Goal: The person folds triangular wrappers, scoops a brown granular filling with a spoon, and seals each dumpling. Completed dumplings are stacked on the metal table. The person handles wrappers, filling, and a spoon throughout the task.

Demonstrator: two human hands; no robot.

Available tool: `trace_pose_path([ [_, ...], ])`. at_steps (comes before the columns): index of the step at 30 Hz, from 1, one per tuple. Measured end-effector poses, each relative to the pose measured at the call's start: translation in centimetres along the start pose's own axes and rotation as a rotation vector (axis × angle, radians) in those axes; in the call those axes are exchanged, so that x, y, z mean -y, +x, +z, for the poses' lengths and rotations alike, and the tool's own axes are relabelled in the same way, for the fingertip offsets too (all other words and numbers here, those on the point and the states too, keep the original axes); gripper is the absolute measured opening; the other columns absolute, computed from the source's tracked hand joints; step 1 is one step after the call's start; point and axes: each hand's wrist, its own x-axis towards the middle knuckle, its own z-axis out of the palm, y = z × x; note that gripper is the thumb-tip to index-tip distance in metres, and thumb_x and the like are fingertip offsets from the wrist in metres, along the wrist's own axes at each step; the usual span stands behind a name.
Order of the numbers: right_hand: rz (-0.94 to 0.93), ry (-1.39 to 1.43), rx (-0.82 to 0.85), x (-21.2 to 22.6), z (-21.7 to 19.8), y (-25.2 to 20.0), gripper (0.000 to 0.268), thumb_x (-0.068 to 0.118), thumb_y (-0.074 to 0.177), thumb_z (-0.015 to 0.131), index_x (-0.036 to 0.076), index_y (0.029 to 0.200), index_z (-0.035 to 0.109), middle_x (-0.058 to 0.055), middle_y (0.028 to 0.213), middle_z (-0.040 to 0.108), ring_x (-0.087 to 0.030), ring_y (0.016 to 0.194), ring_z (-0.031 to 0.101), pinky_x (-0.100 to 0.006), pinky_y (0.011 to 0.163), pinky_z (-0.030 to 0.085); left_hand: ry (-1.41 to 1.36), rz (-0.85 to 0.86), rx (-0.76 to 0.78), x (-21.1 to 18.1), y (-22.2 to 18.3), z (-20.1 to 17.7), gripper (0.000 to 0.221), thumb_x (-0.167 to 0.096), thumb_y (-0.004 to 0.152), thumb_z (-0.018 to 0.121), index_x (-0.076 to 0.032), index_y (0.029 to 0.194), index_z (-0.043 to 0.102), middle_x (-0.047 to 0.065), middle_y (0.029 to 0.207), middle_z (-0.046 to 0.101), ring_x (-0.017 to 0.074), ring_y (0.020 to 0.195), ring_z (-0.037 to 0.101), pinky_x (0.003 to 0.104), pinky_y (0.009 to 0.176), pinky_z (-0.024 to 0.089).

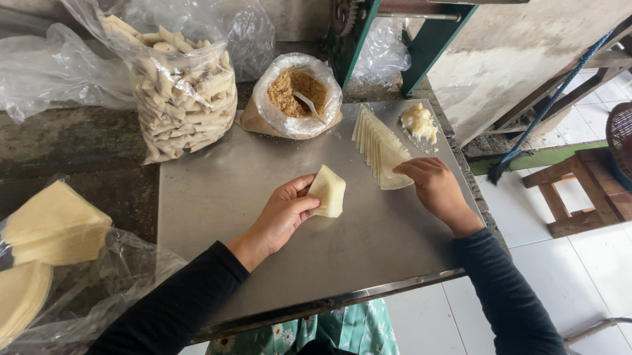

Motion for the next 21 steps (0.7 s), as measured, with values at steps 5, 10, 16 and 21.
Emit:
trace_pose_path([
  [5, -0.024, -0.051, -0.019, 0.8, -0.4, -0.4, 0.033, -0.008, 0.084, 0.06, 0.01, 0.107, 0.076, -0.008, 0.109, 0.077, -0.028, 0.105, 0.071, -0.04, 0.094, 0.052, 0.013, 0.002, -0.004, -0.1, -0.3, 0.2, 0.052, 0.003, 0.094, 0.054, 0.003, 0.146, 0.05, 0.012, 0.128, 0.067, 0.0161, 0.113, 0.067, 0.033, 0.101, 0.055],
  [10, -0.043, -0.09, 0.009, 0.9, -0.3, -1.0, 0.037, -0.01, 0.081, 0.059, 0.009, 0.108, 0.076, -0.008, 0.111, 0.077, -0.026, 0.108, 0.071, -0.04, 0.097, 0.051, 0.021, 0.008, 0.003, -0.4, -0.1, 0.3, 0.052, 0.003, 0.095, 0.054, 0.004, 0.147, 0.049, 0.013, 0.128, 0.066, 0.017, 0.113, 0.067, 0.033, 0.102, 0.055],
  [16, -0.032, -0.065, 0.108, 1.9, -1.2, -0.7, 0.04, -0.006, 0.08, 0.059, 0.007, 0.115, 0.072, -0.01, 0.12, 0.073, -0.029, 0.11, 0.069, -0.042, 0.099, 0.049, 0.054, 0.011, -0.003, -0.7, -0.5, 0.9, 0.059, 0.005, 0.092, 0.056, 0.001, 0.15, 0.045, 0.01, 0.131, 0.065, 0.0149, 0.114, 0.065, 0.031, 0.101, 0.053],
  [21, 0.062, 0.157, 0.159, 5.0, -2.4, 0.0, 0.041, -0.007, 0.083, 0.058, 0.002, 0.122, 0.067, -0.013, 0.119, 0.071, -0.028, 0.109, 0.07, -0.039, 0.096, 0.052, 0.15, 0.034, -0.005, -0.5, -0.7, 1.1, 0.068, 0.007, 0.09, 0.059, -0.003, 0.154, 0.039, 0.01, 0.131, 0.065, 0.0133, 0.115, 0.064, 0.029, 0.098, 0.051],
])
